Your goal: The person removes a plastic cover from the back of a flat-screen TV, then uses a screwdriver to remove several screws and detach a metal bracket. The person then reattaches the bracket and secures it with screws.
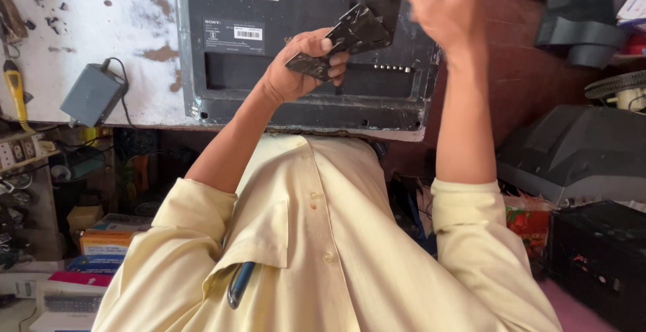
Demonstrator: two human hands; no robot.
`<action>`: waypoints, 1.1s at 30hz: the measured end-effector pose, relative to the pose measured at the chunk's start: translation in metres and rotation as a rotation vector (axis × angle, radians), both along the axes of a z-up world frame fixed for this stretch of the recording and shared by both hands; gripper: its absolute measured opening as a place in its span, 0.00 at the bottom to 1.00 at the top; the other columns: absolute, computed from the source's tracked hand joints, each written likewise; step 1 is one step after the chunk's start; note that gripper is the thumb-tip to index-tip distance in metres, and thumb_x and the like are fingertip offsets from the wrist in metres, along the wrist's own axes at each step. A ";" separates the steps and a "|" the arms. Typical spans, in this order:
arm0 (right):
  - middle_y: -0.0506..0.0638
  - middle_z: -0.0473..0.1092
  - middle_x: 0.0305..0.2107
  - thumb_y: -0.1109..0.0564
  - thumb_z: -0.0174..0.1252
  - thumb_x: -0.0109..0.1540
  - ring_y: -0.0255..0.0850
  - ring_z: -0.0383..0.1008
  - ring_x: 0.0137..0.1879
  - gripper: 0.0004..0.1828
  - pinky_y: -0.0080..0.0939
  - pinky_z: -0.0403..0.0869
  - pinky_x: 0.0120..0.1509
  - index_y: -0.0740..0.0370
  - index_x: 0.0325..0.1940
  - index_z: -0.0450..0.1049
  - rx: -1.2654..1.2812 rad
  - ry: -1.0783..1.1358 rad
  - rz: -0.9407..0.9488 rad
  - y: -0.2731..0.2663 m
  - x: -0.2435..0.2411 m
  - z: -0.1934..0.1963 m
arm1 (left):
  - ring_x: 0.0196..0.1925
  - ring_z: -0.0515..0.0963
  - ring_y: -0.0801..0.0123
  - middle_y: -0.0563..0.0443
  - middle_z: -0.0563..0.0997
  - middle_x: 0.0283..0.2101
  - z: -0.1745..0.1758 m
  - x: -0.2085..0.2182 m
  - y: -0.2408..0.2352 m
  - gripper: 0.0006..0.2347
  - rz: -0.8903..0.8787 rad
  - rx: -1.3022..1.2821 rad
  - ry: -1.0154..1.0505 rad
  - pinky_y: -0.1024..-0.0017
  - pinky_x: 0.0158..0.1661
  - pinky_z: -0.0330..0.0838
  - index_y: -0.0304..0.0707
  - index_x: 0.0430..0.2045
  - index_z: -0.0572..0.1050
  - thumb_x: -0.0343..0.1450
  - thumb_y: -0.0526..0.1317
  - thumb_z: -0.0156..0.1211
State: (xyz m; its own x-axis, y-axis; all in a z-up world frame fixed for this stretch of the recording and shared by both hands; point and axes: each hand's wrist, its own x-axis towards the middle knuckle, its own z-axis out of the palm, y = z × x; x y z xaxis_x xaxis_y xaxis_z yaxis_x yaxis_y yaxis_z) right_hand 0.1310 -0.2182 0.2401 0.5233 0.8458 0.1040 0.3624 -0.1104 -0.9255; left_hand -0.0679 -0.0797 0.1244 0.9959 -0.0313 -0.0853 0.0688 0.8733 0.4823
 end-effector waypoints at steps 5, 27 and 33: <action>0.39 0.65 0.21 0.49 0.65 0.69 0.25 0.61 0.23 0.12 0.28 0.59 0.26 0.60 0.48 0.80 -0.092 0.243 -0.100 -0.014 -0.009 -0.044 | 0.36 0.73 0.67 0.52 0.72 0.34 -0.002 -0.002 -0.013 0.14 -0.016 -0.225 0.039 0.66 0.40 0.74 0.35 0.45 0.71 0.74 0.46 0.60; 0.42 0.68 0.20 0.60 0.64 0.66 0.26 0.63 0.22 0.07 0.29 0.63 0.27 0.68 0.44 0.80 -0.128 0.328 0.049 -0.042 -0.029 -0.017 | 0.25 0.66 0.70 0.43 0.72 0.34 0.036 -0.033 -0.005 0.27 -0.258 -0.648 0.305 0.75 0.24 0.56 0.42 0.38 0.73 0.76 0.68 0.45; 0.43 0.72 0.25 0.58 0.62 0.65 0.25 0.64 0.23 0.13 0.27 0.63 0.26 0.70 0.50 0.80 -0.085 0.471 -0.028 -0.047 -0.042 -0.028 | 0.25 0.67 0.71 0.43 0.73 0.36 0.060 -0.045 -0.003 0.44 -0.141 -0.515 0.301 0.77 0.23 0.56 0.33 0.41 0.76 0.58 0.79 0.37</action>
